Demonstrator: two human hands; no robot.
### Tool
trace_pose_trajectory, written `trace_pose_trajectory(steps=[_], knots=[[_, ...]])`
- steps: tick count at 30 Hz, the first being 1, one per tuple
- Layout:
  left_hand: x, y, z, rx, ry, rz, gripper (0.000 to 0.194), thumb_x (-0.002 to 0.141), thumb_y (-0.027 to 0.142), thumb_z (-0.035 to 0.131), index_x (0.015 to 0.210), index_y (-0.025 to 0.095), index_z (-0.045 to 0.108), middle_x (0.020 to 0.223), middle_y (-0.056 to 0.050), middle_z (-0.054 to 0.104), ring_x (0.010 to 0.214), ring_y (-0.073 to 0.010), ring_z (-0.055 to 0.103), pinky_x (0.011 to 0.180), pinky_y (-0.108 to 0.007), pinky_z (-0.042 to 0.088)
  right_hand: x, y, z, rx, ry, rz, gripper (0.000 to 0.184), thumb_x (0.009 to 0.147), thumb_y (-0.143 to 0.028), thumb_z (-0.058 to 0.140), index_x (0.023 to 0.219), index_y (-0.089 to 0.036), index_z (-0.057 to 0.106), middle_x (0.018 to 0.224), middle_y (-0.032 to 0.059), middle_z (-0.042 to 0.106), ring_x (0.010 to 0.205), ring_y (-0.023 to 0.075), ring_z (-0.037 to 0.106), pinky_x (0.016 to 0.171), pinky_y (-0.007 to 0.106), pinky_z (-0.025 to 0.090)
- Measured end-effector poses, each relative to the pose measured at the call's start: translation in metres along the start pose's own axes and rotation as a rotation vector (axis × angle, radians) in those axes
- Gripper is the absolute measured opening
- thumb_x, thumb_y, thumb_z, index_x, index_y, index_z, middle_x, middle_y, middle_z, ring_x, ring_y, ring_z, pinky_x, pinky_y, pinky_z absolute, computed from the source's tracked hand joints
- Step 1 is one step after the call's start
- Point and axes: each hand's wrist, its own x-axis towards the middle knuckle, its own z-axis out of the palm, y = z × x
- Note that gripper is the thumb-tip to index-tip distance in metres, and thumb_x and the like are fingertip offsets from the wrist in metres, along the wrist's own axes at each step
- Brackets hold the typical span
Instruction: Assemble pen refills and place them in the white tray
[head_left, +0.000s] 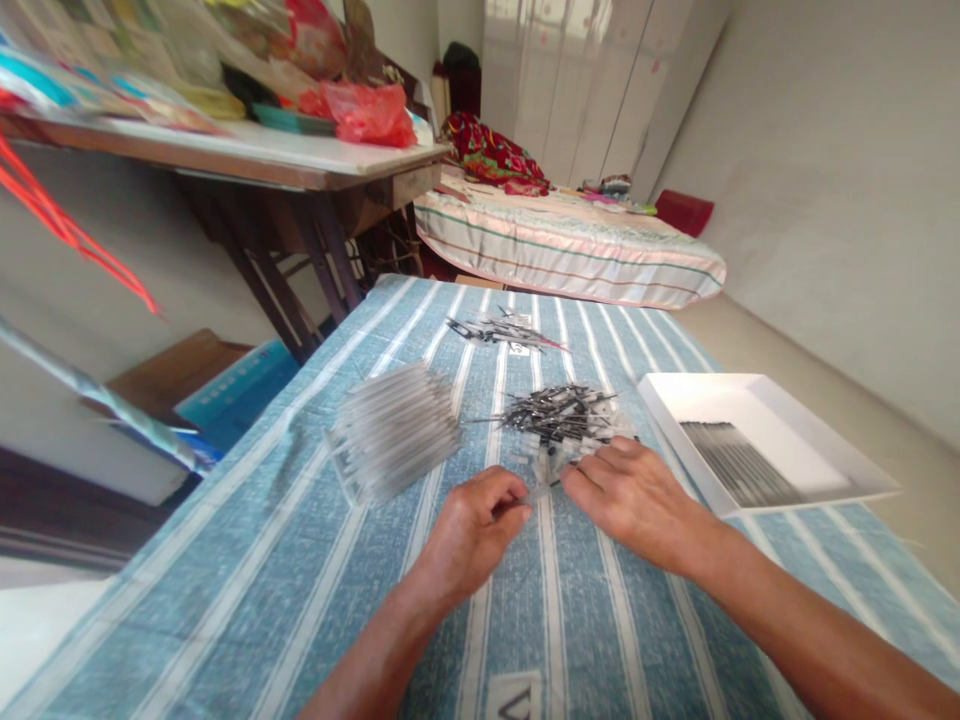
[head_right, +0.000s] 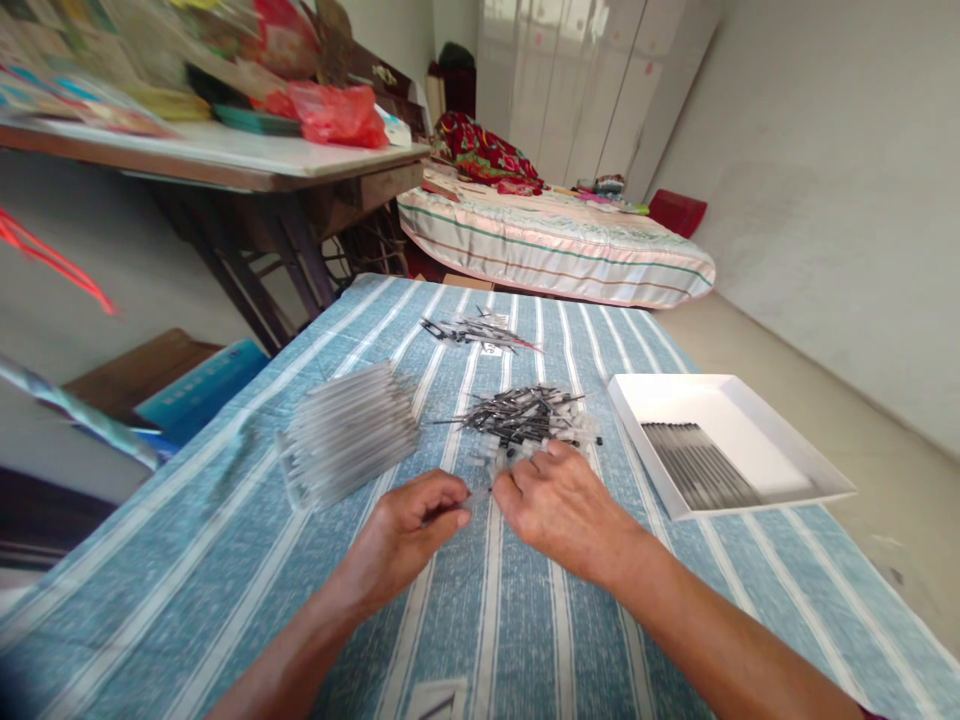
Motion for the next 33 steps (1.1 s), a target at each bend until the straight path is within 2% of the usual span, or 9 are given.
trace_pose_trajectory(steps=[4, 7, 9, 15, 19, 23, 25, 27, 33], knots=[[-0.001, -0.001, 0.004, -0.309, 0.019, -0.106, 0.003, 0.074, 0.018, 0.059, 0.075, 0.016, 0.057, 0.062, 0.003, 0.052, 0.058, -0.0099, 0.048, 0.055, -0.022, 0.038, -0.003, -0.004, -0.005, 0.076, 0.200, 0.035, 0.019, 0.088, -0.012, 0.043, 0.093, -0.012, 0.062, 0.057, 0.0014, 0.057, 0.054, 0.0139, 0.049, 0.060, 0.030, 0.033], [-0.003, 0.002, 0.003, -0.545, 0.064, -0.168, 0.010, 0.072, 0.019, 0.063, 0.078, 0.015, 0.056, 0.063, 0.003, 0.056, 0.058, -0.0090, 0.049, 0.055, -0.021, 0.039, -0.013, 0.002, 0.003, 0.179, 0.273, 0.182, 0.020, 0.088, -0.013, 0.044, 0.092, -0.013, 0.063, 0.059, 0.0014, 0.060, 0.054, 0.0129, 0.051, 0.060, 0.027, 0.034], [-0.002, 0.006, 0.001, -0.619, 0.108, -0.184, 0.012, 0.071, 0.019, 0.065, 0.079, 0.015, 0.057, 0.065, 0.002, 0.059, 0.059, -0.0097, 0.052, 0.057, -0.021, 0.041, -0.021, 0.009, 0.015, 0.249, 0.189, 0.321, 0.019, 0.087, -0.018, 0.045, 0.088, -0.015, 0.064, 0.063, 0.0018, 0.064, 0.055, 0.0129, 0.055, 0.060, 0.025, 0.036], [0.000, 0.013, -0.001, -0.656, 0.144, -0.176, 0.016, 0.070, 0.016, 0.065, 0.085, 0.015, 0.061, 0.063, 0.001, 0.063, 0.058, -0.0103, 0.056, 0.056, -0.021, 0.043, -0.025, 0.015, 0.055, 0.407, -0.363, 0.601, 0.019, 0.084, -0.025, 0.048, 0.083, -0.023, 0.066, 0.074, 0.0005, 0.070, 0.071, 0.0165, 0.064, 0.060, 0.023, 0.038], [-0.002, 0.008, 0.002, -0.676, 0.127, -0.169, 0.033, 0.071, 0.016, 0.064, 0.103, 0.017, 0.061, 0.076, -0.001, 0.065, 0.062, -0.0116, 0.059, 0.054, -0.021, 0.044, -0.012, 0.009, 0.069, 0.323, -0.508, 0.657, 0.023, 0.084, -0.027, 0.045, 0.081, -0.022, 0.067, 0.080, 0.0047, 0.071, 0.078, 0.0203, 0.065, 0.059, 0.025, 0.037], [-0.003, 0.006, 0.002, -0.624, 0.092, -0.204, 0.033, 0.071, 0.016, 0.063, 0.104, 0.017, 0.064, 0.076, -0.001, 0.066, 0.062, -0.0108, 0.057, 0.053, -0.021, 0.043, -0.003, 0.009, 0.075, 0.265, -0.594, 0.645, 0.024, 0.082, -0.026, 0.044, 0.075, -0.019, 0.067, 0.077, 0.0087, 0.070, 0.077, 0.0227, 0.065, 0.058, 0.026, 0.037], [-0.003, 0.005, 0.002, -0.589, 0.081, -0.207, 0.031, 0.071, 0.017, 0.063, 0.102, 0.017, 0.065, 0.069, 0.000, 0.065, 0.061, -0.0111, 0.056, 0.053, -0.021, 0.043, -0.002, 0.010, 0.074, 0.289, -0.566, 0.638, 0.022, 0.081, -0.023, 0.046, 0.074, -0.019, 0.066, 0.075, 0.0083, 0.069, 0.075, 0.0216, 0.064, 0.059, 0.026, 0.038], [-0.003, 0.006, 0.001, -0.551, 0.066, -0.191, 0.028, 0.072, 0.018, 0.063, 0.100, 0.018, 0.066, 0.064, 0.001, 0.063, 0.060, -0.0112, 0.054, 0.053, -0.021, 0.042, -0.005, 0.010, 0.072, 0.405, -0.445, 0.653, 0.019, 0.079, -0.020, 0.047, 0.075, -0.018, 0.065, 0.072, 0.0054, 0.068, 0.071, 0.0187, 0.063, 0.060, 0.025, 0.039], [-0.003, 0.005, 0.001, -0.453, -0.021, -0.095, 0.025, 0.075, 0.017, 0.059, 0.097, 0.020, 0.068, 0.074, -0.001, 0.063, 0.063, -0.0121, 0.052, 0.056, -0.022, 0.043, -0.017, -0.001, 0.055, 1.379, 0.037, 0.803, 0.011, 0.074, -0.027, 0.061, 0.073, -0.016, 0.061, 0.062, -0.0010, 0.061, 0.055, 0.0126, 0.060, 0.054, 0.024, 0.046]])
